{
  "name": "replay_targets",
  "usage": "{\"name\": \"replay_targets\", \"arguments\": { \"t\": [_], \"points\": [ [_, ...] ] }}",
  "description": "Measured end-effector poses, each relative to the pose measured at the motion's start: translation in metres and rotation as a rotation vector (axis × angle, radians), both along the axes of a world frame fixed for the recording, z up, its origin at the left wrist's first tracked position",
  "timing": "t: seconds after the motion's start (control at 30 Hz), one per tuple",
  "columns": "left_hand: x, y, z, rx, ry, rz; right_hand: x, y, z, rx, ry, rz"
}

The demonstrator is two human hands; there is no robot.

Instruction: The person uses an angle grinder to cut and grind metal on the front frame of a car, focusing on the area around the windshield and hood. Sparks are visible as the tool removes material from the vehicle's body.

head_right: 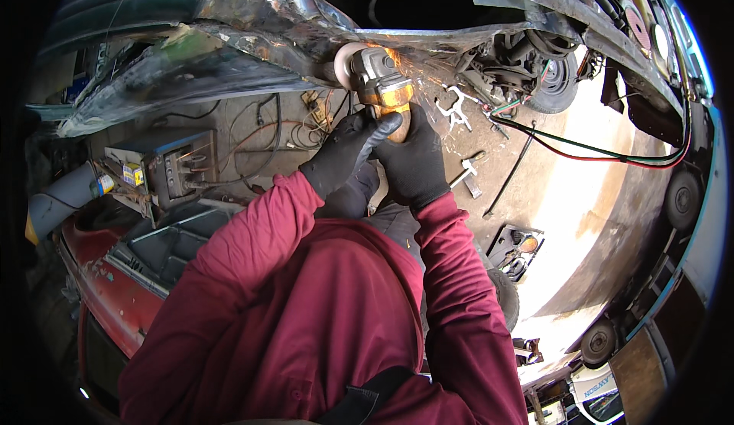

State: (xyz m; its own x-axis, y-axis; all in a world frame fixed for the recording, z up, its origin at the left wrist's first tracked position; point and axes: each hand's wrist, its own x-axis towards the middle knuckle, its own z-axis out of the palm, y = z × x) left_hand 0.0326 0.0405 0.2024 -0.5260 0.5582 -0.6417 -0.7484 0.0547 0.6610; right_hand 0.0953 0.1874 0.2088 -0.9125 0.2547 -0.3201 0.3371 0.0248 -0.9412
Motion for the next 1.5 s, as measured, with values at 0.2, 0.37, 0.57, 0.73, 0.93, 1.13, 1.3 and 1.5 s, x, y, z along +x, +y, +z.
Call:
{"name": "replay_targets", "arguments": {
  "t": [0.2,0.37,0.57,0.73,0.93,1.13,1.3,1.5],
  "points": [
    [0.002,0.001,-0.014,0.077,0.024,0.041,0.001,0.001,-0.008,-0.054,-0.019,-0.007],
    [0.005,0.002,-0.01,0.027,0.003,0.081,-0.001,0.002,-0.007,0.025,-0.047,0.023],
    [0.003,0.001,-0.002,0.103,0.086,0.035,0.001,0.004,0.005,0.117,-0.009,0.031],
    [0.008,0.005,-0.005,0.129,0.017,0.105,-0.002,0.007,0.005,0.083,-0.017,0.067],
    [0.007,0.005,-0.012,0.116,0.046,0.073,0.0,0.005,0.001,0.167,-0.024,0.06],
    [0.0,-0.001,-0.004,0.101,0.025,-0.008,0.001,0.005,0.0,0.194,-0.004,0.056],
    [-0.001,-0.002,-0.003,0.157,-0.028,0.015,0.003,0.005,-0.002,0.195,-0.021,0.053],
    [0.001,0.0,-0.011,0.137,-0.028,0.0,0.003,0.005,-0.005,0.213,-0.06,0.055]
  ]
}}
